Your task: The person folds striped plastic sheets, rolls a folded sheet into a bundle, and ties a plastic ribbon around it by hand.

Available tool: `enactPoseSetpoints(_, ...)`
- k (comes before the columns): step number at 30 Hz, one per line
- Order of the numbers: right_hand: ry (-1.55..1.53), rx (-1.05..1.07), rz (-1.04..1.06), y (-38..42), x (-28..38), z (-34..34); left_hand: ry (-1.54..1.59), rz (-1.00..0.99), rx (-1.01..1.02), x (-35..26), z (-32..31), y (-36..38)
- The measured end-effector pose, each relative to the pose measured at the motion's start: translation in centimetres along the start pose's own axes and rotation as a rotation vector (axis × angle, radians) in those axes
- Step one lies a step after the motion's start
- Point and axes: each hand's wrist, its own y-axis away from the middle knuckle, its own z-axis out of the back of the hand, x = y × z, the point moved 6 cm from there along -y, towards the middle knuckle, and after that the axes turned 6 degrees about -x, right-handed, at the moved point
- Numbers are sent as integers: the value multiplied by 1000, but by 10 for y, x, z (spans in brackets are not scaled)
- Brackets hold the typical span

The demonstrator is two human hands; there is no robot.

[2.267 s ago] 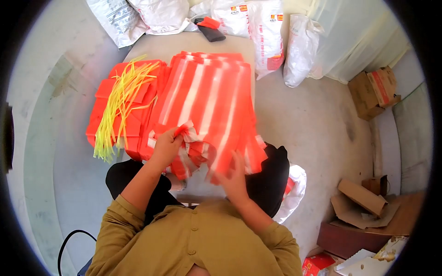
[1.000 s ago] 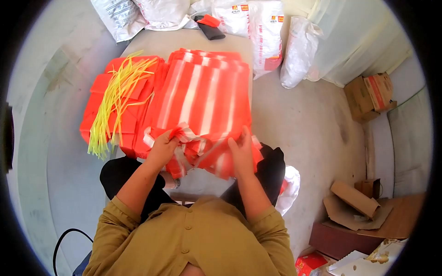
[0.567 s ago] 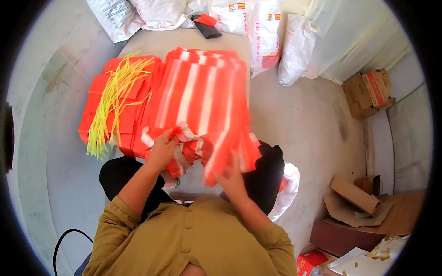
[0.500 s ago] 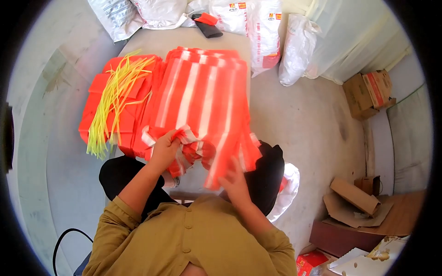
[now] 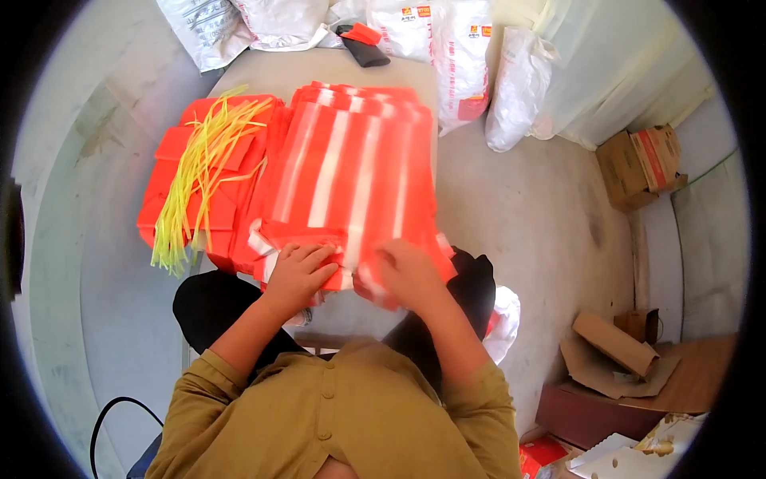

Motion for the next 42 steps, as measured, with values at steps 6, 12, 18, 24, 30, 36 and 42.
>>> enactPoseSetpoints(6,-124,252,-282,-52,-5,-49,47,-13,4,1,4,-1)
enactPoseSetpoints(12,-336,232,-294,-44,-34,-69,102,36,-20,4,0,2)
enactPoseSetpoints(18,-28,117,-63,-40,-6,-67,152,38,-49,6,0,1)
enactPoseSetpoints(24,137,30,10,-44,0,-72,172,78,-100,5,7,-5)
enactPoseSetpoints(30,124,38,87,-49,5,-75,164,107,-122,5,4,-5)
enactPoseSetpoints(36,203,5,176,-54,3,-81,140,90,-107,4,4,-5)
enactPoseSetpoints(42,262,-9,279,-51,13,-80,117,-20,-239,2,13,-12)
